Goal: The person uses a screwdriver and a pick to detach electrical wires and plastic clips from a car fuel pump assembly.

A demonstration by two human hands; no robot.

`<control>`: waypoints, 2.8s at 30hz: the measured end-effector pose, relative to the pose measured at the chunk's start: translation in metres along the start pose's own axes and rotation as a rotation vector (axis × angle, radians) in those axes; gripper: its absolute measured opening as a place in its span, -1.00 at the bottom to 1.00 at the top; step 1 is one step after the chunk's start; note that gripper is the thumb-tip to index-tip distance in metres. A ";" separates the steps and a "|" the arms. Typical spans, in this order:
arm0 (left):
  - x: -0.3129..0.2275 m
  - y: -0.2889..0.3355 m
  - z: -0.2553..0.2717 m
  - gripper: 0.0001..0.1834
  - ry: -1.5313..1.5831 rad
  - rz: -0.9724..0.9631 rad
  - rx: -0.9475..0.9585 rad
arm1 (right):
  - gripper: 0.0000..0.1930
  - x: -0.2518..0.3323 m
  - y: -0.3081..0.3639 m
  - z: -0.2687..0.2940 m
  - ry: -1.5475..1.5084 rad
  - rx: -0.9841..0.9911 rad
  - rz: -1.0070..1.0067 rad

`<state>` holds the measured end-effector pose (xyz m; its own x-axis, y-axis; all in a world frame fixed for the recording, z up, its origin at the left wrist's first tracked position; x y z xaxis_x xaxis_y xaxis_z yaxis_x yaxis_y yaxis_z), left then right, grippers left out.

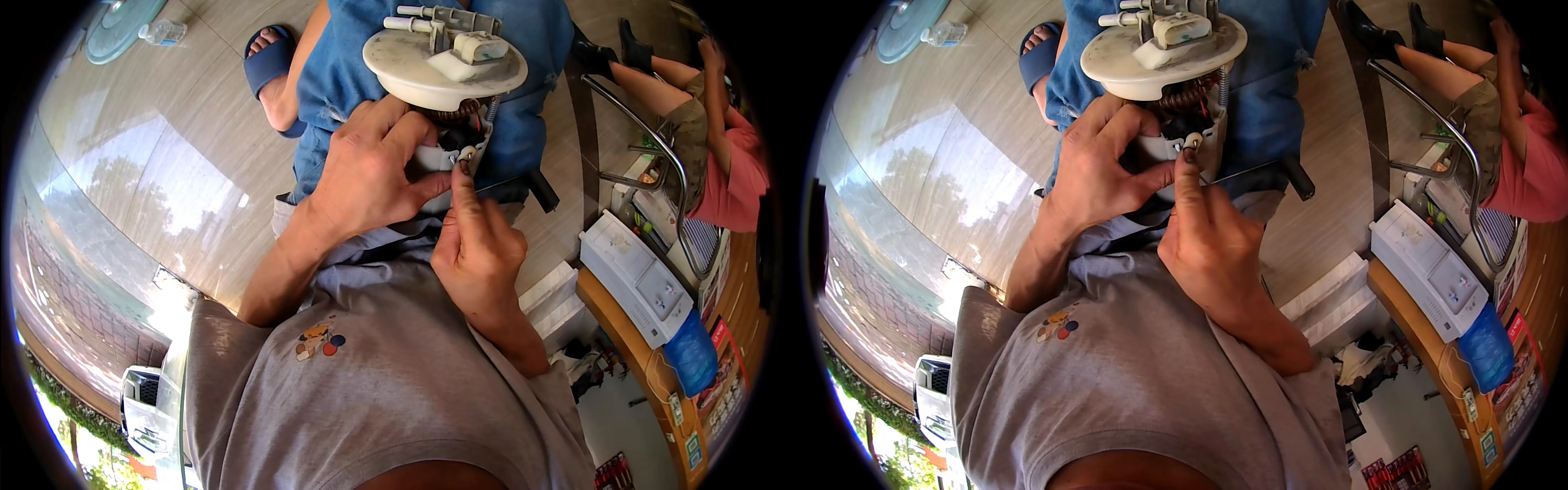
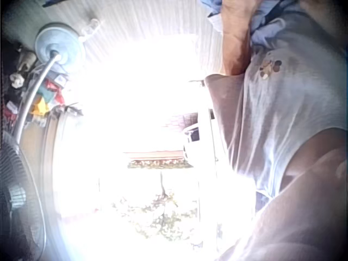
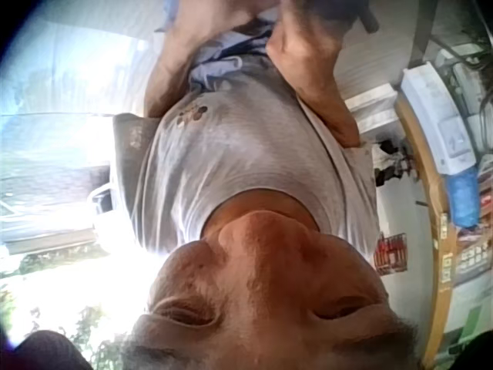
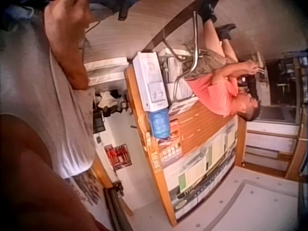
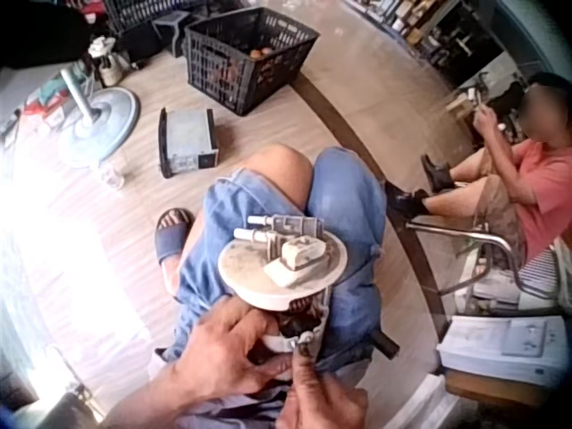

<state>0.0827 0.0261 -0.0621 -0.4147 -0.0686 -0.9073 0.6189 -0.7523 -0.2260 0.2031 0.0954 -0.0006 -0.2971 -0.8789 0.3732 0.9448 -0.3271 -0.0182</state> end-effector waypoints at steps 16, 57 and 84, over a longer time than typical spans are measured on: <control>0.003 0.003 0.000 -0.53 -0.009 0.042 0.007 | -0.43 -0.006 0.008 -0.008 -0.007 -0.121 0.040; 0.002 0.005 -0.002 -0.59 -0.024 0.085 -0.018 | -0.32 0.003 0.009 -0.003 0.072 -0.032 0.039; -0.004 0.018 0.001 -0.44 -0.047 0.105 -0.102 | -0.53 0.006 0.007 0.018 -0.045 0.067 -0.068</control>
<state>0.0947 0.0123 -0.0624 -0.3735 -0.1757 -0.9108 0.7241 -0.6690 -0.1679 0.2105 0.0942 0.0180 -0.3561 -0.8385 0.4125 0.9301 -0.3606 0.0699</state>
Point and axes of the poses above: each hand's wrist, its own y-axis away from the middle knuckle, its own z-axis out of the back of the hand, x = y × z, the point moved 7 cm from there along -y, towards the middle knuckle, and after that the axes turned 4 degrees about x, right-handed, at the moved point
